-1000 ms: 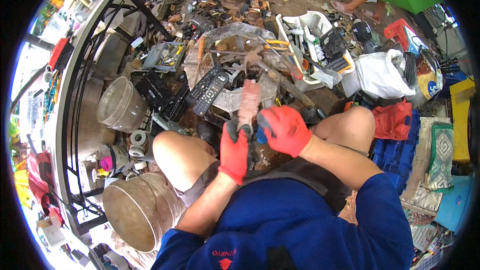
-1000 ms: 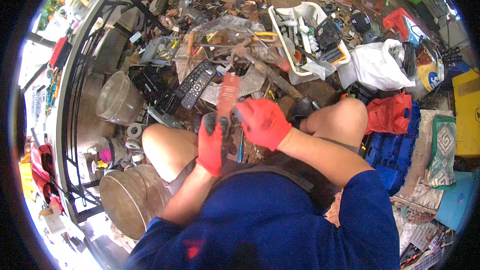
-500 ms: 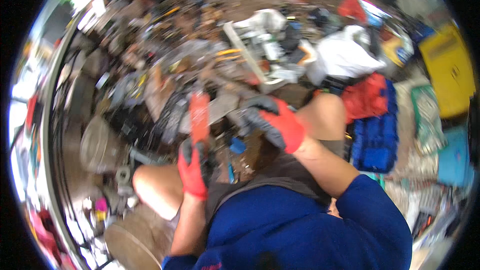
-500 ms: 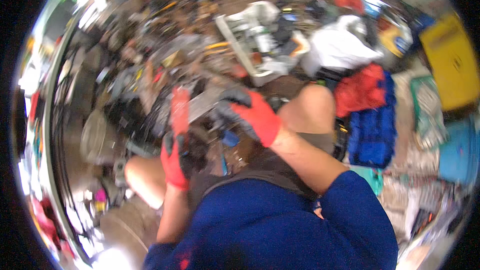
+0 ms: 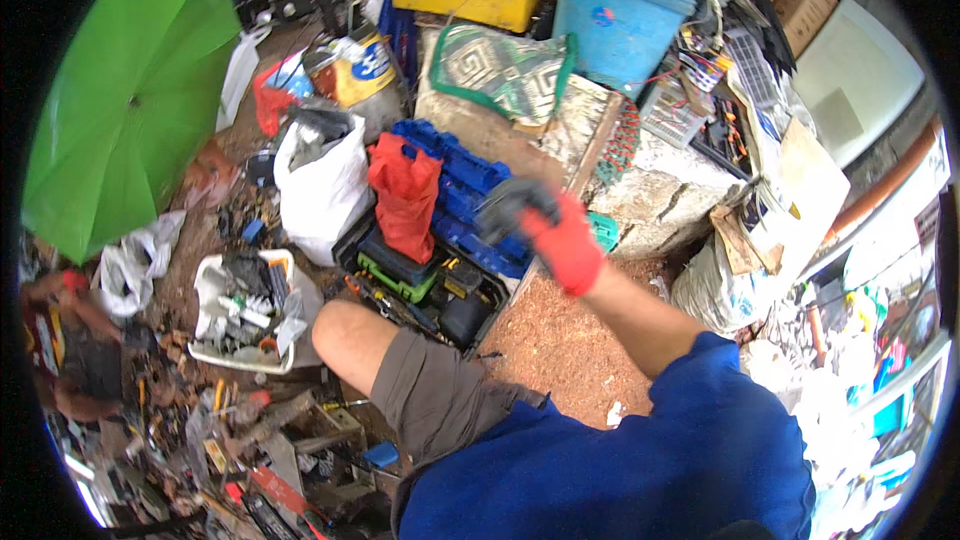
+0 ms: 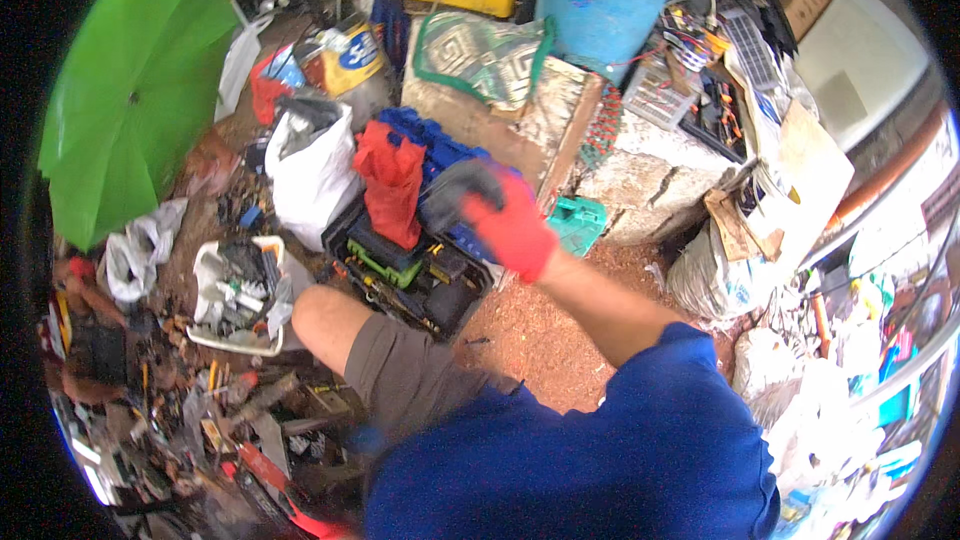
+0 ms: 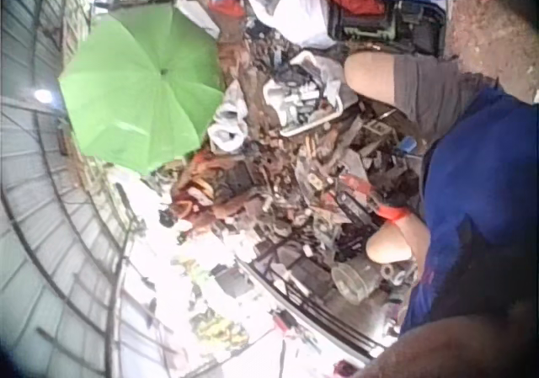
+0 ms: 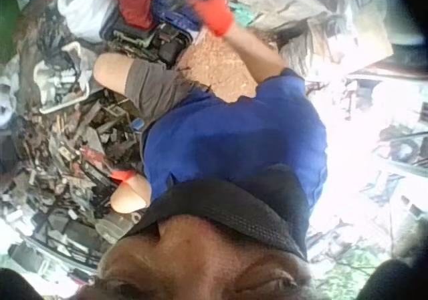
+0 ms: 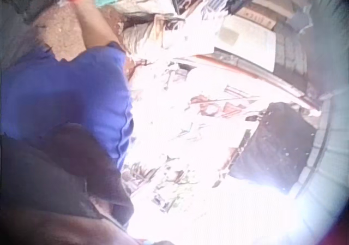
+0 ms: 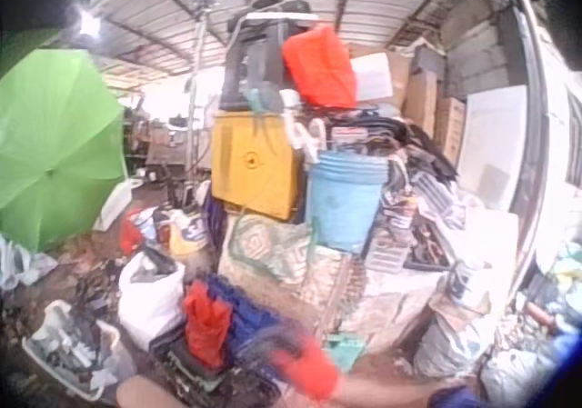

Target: The person disassembles a remote control and a circuit board using a screwdriver and hammer. They remove screws, pry open the casing, and separate internal components, placing parts into a nearby container.

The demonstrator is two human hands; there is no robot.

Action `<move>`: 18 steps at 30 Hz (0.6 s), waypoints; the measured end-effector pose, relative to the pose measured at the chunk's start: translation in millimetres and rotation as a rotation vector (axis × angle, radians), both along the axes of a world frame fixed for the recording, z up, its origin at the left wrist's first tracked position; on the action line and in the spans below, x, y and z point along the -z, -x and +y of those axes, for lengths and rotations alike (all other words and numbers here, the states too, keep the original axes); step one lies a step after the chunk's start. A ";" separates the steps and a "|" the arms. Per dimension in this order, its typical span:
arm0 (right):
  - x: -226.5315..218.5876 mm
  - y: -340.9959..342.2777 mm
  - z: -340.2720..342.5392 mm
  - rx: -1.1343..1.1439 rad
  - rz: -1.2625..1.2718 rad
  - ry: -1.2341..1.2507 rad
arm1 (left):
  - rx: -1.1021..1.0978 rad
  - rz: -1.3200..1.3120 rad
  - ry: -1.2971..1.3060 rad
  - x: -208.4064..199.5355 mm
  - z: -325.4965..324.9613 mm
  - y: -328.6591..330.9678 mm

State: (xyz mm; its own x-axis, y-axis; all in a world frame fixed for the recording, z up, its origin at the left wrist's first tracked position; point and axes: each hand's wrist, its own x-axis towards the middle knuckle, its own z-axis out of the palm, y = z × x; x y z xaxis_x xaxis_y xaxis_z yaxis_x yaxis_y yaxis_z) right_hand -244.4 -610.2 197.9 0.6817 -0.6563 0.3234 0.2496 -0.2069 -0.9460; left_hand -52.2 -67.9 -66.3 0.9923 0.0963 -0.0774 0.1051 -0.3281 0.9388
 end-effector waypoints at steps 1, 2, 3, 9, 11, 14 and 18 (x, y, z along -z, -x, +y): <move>-5.3 28.0 -32.5 0.152 -0.041 0.065 | -0.019 0.014 0.003 -4.6 -9.9 -4.6; -11.5 53.1 -65.1 0.323 -0.121 0.112 | -0.036 0.024 -0.001 -10.1 -16.1 -8.0; -16.4 76.9 -100.9 0.524 -0.234 0.116 | -0.049 0.033 -0.003 -13.8 -22.6 -12.3; 13.9 281.6 -307.1 1.469 -0.230 0.439 | -0.068 0.072 -0.006 -17.0 -56.2 -28.4; 34.2 313.5 -319.8 1.688 0.198 0.379 | -0.100 0.078 -0.016 -20.0 -57.1 -27.7; 53.4 336.7 -343.2 1.681 0.636 0.280 | -0.135 0.085 -0.032 -24.3 -57.1 -24.0; 88.1 330.1 -406.2 1.489 0.906 0.386 | -0.197 0.080 -0.071 -35.2 -46.2 -14.6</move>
